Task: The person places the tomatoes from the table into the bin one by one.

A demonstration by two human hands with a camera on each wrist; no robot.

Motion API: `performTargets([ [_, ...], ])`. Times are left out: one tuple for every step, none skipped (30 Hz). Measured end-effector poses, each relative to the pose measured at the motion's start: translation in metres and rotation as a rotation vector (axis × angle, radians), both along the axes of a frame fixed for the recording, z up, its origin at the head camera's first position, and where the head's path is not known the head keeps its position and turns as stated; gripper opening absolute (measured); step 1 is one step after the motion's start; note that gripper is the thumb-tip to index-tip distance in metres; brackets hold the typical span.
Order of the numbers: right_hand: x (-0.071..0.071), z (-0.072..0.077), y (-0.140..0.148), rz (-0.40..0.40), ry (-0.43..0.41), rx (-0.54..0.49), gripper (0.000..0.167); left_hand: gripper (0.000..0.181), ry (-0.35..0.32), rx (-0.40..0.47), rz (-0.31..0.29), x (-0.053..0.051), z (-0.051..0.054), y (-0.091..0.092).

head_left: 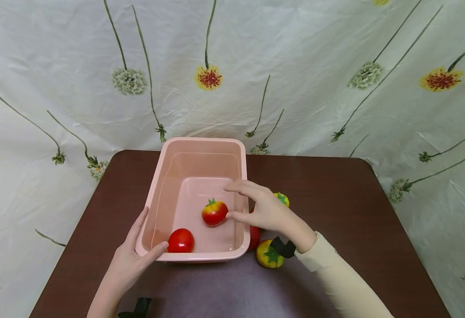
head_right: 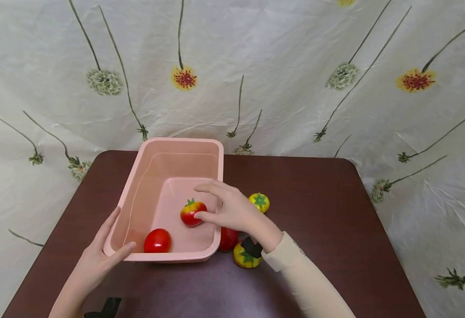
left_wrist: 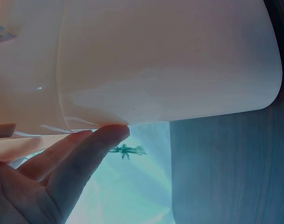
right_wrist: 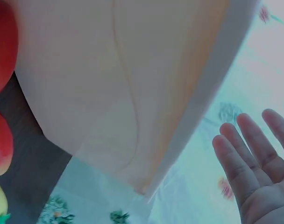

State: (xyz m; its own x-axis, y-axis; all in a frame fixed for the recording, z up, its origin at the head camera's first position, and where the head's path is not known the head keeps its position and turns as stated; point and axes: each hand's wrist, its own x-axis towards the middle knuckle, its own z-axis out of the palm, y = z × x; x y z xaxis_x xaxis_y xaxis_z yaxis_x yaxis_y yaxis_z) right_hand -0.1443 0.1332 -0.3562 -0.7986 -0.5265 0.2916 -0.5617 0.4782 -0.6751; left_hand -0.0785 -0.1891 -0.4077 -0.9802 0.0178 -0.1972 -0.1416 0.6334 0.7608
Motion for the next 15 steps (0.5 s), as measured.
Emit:
performTargets([
  [-0.001, 0.0, 0.004, -0.011, -0.029, -0.051, 0.052, 0.094, -0.004, 0.003, 0.001, 0.0, 0.0, 0.0],
  [-0.002, 0.0, 0.008, -0.024, -0.057, -0.092, 0.051, 0.094, -0.006, 0.006, 0.003, 0.0, 0.0, 0.0],
  [-0.003, -0.001, 0.012, -0.037, -0.086, -0.125, 0.05, 0.094, -0.009, 0.008, 0.004, 0.0, 0.0, 0.0],
  [-0.004, -0.001, 0.015, -0.051, -0.119, -0.157, 0.049, 0.094, -0.01, 0.01, 0.004, 0.0, -0.001, 0.0],
  [-0.005, -0.001, 0.019, -0.067, -0.147, -0.182, 0.048, 0.094, -0.013, 0.011, 0.004, 0.0, -0.001, -0.001],
  [-0.006, -0.001, 0.023, -0.084, -0.175, -0.198, 0.048, 0.094, -0.013, 0.012, 0.004, 0.0, -0.001, -0.001],
  [-0.006, -0.002, 0.027, -0.099, -0.2, -0.212, 0.047, 0.094, -0.014, 0.013, 0.005, -0.001, -0.001, -0.001],
  [-0.007, -0.003, 0.03, -0.119, -0.223, -0.217, 0.047, 0.094, -0.015, 0.015, 0.005, -0.001, -0.001, -0.001],
  [-0.007, -0.003, 0.034, -0.139, -0.247, -0.222, 0.047, 0.095, -0.018, 0.015, 0.006, -0.001, -0.001, -0.001],
  [-0.007, -0.004, 0.038, -0.155, -0.268, -0.231, 0.046, 0.095, -0.02, 0.015, 0.006, -0.001, -0.001, -0.001],
  [-0.007, -0.006, 0.042, -0.172, -0.285, -0.24, 0.046, 0.095, -0.025, 0.016, 0.007, -0.001, -0.001, -0.001],
  [-0.007, -0.007, 0.045, -0.188, -0.298, -0.248, 0.046, 0.095, -0.031, 0.015, 0.008, -0.001, -0.001, -0.001],
  [-0.007, -0.009, 0.049, -0.204, -0.31, -0.26, 0.046, 0.096, -0.036, 0.014, 0.009, -0.001, -0.001, -0.001],
  [-0.007, -0.012, 0.053, -0.223, -0.319, -0.269, 0.046, 0.096, -0.043, 0.012, 0.01, -0.001, -0.001, -0.001],
  [-0.008, -0.014, 0.057, -0.239, -0.326, -0.282, 0.045, 0.096, -0.044, 0.011, 0.01, -0.001, -0.001, -0.001],
])
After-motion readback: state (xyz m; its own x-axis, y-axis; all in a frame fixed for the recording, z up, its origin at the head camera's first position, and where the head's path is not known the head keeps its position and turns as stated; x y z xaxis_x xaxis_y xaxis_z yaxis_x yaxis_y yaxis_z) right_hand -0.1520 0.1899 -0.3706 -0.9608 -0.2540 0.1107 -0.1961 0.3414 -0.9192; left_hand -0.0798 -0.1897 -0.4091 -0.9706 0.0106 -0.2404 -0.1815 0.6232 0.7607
